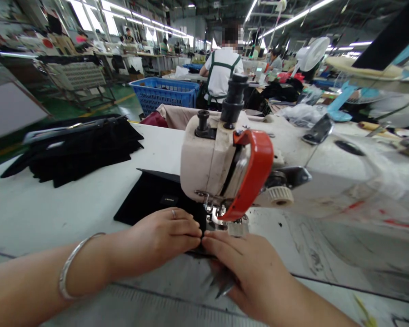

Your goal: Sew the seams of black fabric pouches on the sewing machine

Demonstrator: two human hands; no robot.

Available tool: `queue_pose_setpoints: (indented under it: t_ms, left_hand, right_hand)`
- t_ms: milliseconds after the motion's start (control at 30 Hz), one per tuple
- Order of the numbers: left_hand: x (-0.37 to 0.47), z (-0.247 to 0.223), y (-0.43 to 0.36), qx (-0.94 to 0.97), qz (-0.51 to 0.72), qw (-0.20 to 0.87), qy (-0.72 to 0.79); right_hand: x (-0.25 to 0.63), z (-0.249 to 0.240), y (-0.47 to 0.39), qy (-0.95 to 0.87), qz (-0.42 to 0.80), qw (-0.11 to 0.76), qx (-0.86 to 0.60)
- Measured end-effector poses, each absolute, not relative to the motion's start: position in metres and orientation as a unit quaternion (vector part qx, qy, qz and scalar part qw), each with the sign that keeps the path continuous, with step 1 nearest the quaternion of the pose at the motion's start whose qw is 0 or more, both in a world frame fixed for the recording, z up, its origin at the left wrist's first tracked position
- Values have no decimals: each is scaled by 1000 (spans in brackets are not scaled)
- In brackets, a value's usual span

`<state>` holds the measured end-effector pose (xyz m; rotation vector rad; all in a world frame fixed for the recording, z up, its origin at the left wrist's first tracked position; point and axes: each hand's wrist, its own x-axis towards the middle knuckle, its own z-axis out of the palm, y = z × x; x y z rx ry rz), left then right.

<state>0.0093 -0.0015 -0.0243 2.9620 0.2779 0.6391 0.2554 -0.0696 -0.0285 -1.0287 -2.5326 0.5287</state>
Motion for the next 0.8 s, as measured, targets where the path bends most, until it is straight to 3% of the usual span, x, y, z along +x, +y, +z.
queue_pose_setpoints:
  t_ms: [67,233,533,800]
  left_hand:
    - [11,-23,2,966,227,83,89]
    - [14,-22,16,977,141,102,124]
    - [19,-30,36,965,188,86,159]
    - [18,-36,44,948,215,106,210]
  right_hand:
    - [254,-29,-68,-891,189,173,-373]
    - [250,-27,-62,-884,156,178,-403]
    - [242,-28,-54,-869,52,133,-474]
    - [242,-27,-54,-870,44,123,-475]
